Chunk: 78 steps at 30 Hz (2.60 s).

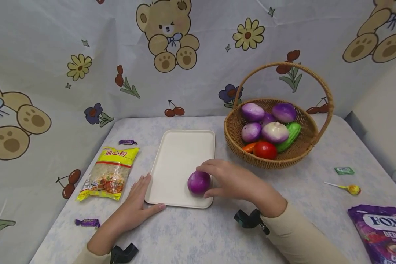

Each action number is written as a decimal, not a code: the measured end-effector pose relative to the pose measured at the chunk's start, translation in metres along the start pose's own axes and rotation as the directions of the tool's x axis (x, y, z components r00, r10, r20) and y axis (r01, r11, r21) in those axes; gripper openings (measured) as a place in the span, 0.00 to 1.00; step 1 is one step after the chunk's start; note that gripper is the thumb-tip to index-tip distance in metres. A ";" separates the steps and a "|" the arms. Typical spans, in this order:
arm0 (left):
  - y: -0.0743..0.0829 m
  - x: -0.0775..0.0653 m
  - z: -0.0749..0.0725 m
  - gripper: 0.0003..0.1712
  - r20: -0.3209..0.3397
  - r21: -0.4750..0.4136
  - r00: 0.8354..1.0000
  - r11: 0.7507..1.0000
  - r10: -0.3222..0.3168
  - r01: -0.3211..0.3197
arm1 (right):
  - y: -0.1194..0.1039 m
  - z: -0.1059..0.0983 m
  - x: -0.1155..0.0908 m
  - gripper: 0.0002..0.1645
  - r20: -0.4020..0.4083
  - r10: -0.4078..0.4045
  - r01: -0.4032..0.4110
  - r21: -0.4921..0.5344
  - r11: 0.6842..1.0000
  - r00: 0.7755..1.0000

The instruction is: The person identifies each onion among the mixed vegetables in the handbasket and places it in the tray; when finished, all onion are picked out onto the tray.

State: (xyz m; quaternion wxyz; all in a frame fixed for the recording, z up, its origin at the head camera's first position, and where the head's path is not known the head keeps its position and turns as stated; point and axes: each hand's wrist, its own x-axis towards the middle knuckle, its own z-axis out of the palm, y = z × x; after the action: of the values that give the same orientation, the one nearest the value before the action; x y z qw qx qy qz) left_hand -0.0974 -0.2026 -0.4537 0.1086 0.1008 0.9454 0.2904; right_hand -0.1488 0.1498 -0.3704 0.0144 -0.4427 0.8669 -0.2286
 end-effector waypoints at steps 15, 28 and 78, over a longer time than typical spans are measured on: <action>-0.001 -0.002 0.001 0.73 -0.014 -0.012 1.000 1.000 -0.003 0.003 | 0.021 -0.051 -0.018 0.37 -0.256 -0.008 -0.005 -0.049 0.999 0.967; -0.001 0.000 0.000 0.73 -0.006 -0.018 1.000 1.000 0.001 -0.001 | 0.066 -0.115 -0.052 0.39 -0.392 0.366 -0.410 -0.032 0.911 0.844; -0.001 0.000 -0.002 0.71 -0.010 -0.006 0.999 0.999 0.036 -0.036 | 0.129 -0.098 -0.063 0.37 -0.167 0.528 -0.544 -0.072 0.836 0.833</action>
State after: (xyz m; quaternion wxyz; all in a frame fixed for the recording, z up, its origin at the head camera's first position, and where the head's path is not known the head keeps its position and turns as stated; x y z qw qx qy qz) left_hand -0.0975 -0.2043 -0.4527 0.0990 0.1160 0.9430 0.2957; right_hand -0.2306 0.3009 -0.3467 -0.0087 -0.1648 0.9668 -0.1951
